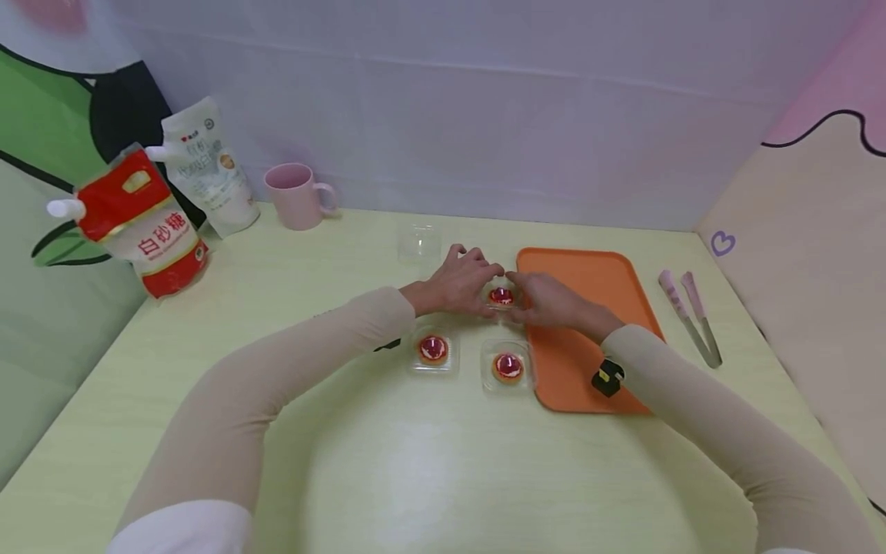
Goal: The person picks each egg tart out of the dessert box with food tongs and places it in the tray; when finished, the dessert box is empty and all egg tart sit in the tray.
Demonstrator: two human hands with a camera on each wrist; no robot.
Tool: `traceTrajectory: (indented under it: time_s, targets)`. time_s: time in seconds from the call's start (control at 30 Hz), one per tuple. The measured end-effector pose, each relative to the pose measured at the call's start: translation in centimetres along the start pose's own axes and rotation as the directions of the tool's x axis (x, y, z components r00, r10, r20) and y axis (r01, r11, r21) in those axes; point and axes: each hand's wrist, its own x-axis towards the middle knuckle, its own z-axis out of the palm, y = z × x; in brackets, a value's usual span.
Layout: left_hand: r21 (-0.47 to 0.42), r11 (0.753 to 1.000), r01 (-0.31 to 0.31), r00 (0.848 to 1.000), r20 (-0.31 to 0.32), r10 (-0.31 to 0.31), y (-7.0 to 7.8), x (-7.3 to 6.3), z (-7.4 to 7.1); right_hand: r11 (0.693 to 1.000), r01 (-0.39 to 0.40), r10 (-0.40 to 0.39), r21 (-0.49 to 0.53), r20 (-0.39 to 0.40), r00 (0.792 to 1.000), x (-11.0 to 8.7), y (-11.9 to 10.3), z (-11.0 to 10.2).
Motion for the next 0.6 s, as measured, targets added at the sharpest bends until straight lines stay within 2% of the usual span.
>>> traceTrajectory:
  time_s: [0.2,0.6]
  targets:
    - [0.016,1.0,-0.016,1.0,-0.006,0.016,0.25,0.14,0.13,1.0,0.0,0.0,-0.003,0.003,1.0,-0.21,-0.01,-0.03]
    - [0.037,0.999,0.0,1.0,-0.007,0.001,0.7,0.13,0.19,0.999,0.038,-0.038,0.021,-0.004,0.999,-0.25,0.24,-0.02]
